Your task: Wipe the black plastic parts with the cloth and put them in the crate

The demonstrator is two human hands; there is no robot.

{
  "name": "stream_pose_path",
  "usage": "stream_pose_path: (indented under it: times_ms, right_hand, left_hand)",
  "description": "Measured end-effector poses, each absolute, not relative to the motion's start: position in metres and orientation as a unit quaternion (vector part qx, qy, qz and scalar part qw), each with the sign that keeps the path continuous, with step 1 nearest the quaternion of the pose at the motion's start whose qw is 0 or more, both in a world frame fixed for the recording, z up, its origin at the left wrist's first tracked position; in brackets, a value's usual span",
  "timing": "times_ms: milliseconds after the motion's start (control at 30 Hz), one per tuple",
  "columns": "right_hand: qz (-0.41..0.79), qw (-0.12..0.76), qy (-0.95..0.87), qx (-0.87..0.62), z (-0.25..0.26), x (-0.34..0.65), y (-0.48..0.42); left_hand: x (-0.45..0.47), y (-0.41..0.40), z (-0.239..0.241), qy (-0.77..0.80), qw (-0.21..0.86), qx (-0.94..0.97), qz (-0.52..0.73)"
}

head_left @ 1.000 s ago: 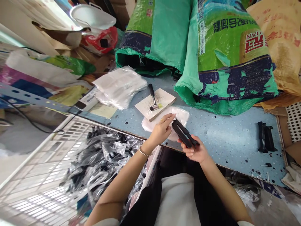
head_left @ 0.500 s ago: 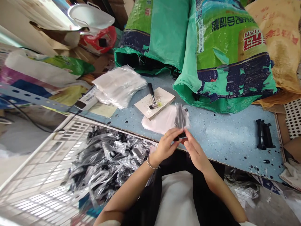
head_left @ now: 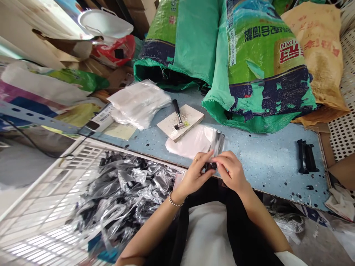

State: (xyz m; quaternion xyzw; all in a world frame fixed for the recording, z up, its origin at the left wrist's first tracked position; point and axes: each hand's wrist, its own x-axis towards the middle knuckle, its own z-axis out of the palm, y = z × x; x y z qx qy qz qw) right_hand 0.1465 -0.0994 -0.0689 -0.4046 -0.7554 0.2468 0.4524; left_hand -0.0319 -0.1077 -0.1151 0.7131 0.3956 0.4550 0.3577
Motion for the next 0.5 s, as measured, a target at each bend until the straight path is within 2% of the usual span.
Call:
stream_pose_path:
  times_ms: [167,233,300,400,500]
  right_hand:
    - [0.450,0.399,-0.738,-0.306,-0.055,0.163,-0.121]
    - [0.518,0.389,-0.683,-0.337,-0.056,0.174,-0.127]
    - [0.530,0.401,-0.615,-0.424,-0.064,0.187,-0.131]
    - [0.505,0.408,-0.533,-0.543,-0.086,0.203,-0.130]
    - [0.490,0.409,-0.491,-0.593,-0.113,0.211,-0.124]
  left_hand:
    - [-0.084,-0.124,-0.063,0.415,0.374,0.706,0.435]
    - [-0.132,-0.137,-0.037,0.433,0.387,0.706,0.405]
    - [-0.185,-0.150,-0.021,0.446,0.391,0.731,0.339]
    - [-0.246,-0.162,-0.040,0.504,0.386,0.748,0.195]
    - [-0.257,-0.161,-0.110,0.651,0.340,0.675,0.077]
